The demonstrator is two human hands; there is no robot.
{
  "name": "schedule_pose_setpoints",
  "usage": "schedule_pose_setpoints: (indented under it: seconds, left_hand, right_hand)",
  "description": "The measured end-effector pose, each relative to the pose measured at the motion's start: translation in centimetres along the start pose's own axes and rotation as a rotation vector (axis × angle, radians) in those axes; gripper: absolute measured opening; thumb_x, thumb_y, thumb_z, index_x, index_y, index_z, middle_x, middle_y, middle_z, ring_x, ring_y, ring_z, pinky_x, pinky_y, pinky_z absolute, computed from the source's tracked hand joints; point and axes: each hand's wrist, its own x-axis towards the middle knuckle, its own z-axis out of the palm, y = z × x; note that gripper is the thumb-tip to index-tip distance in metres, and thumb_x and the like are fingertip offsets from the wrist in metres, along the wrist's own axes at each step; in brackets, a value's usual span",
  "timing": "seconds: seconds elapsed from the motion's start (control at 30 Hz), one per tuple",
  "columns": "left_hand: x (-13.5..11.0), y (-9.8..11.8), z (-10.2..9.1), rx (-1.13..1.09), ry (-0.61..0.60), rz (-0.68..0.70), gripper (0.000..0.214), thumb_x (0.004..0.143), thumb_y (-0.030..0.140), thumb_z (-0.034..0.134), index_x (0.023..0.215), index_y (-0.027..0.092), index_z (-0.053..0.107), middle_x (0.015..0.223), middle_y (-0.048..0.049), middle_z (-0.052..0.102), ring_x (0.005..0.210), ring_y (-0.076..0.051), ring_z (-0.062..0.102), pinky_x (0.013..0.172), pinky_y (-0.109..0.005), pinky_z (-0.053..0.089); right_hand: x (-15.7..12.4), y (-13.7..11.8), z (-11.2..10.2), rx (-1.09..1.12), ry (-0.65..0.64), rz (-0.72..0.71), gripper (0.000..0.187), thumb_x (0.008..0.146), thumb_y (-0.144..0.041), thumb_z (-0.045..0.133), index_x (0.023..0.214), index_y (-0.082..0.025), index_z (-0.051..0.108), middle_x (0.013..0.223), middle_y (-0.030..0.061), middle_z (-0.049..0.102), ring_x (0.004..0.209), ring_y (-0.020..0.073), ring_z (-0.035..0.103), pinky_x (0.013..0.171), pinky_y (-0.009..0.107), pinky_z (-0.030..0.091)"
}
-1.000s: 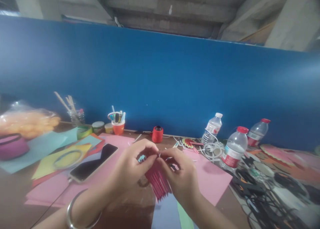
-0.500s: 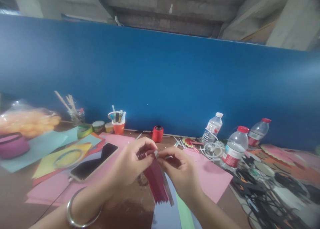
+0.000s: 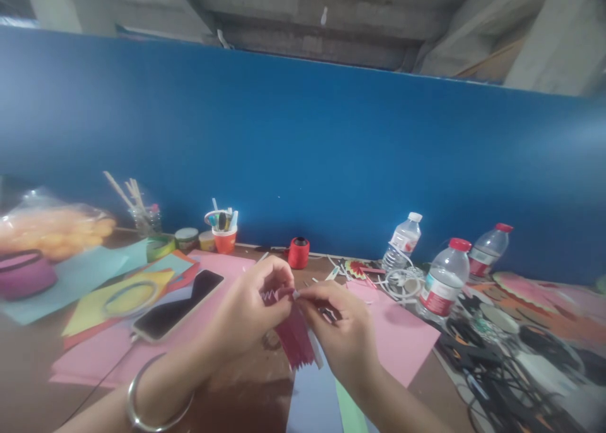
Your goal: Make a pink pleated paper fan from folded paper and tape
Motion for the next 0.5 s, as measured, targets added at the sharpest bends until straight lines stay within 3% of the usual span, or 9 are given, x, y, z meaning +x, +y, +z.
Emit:
schedule_pose_setpoints:
  seconds: [0.23,0.4,0.5]
  left_hand:
    - [0.1,-0.1,-0.1,-0.039,-0.009,-0.014,0.007,0.073,0.019,0.049,0.08,0.021,0.048,0.068,0.0036,0.052,0.063,-0.012,0.051,0.059,-0.024,0.041]
    - [0.7,0.4,-0.5,-0.102,-0.092,-0.037,0.02,0.068,0.019,0.058,0.085,0.021,0.05,0.083,0.0001,0.06,0.08,-0.016,0.057,0.066,-0.026,0.044]
    - [1.0,0.8,-0.7,-0.095,-0.161,-0.101,0.025,0.064,0.019,0.061,0.087,0.019,0.052,0.087,-0.0025,0.062,0.082,-0.019,0.058,0.062,-0.026,0.044]
  right_hand:
    - [0.0,0.0,0.2,0.05,-0.06,0.089,0.007,0.08,-0.023,0.052,0.076,-0.02,0.056,0.072,0.0007,0.058,0.067,0.0136,0.056,0.059,0.024,0.043]
    - [0.2,0.2,0.2,0.234,-0.07,0.282,0.007,0.08,-0.026,0.05,0.078,-0.019,0.051,0.067,-0.0025,0.053,0.056,0.0097,0.049,0.051,0.02,0.039]
    - [0.6,0.4,0.1,0.306,-0.061,0.388,0.012,0.078,-0.03,0.054,0.077,-0.019,0.052,0.064,-0.0027,0.052,0.053,0.0093,0.047,0.049,0.021,0.038]
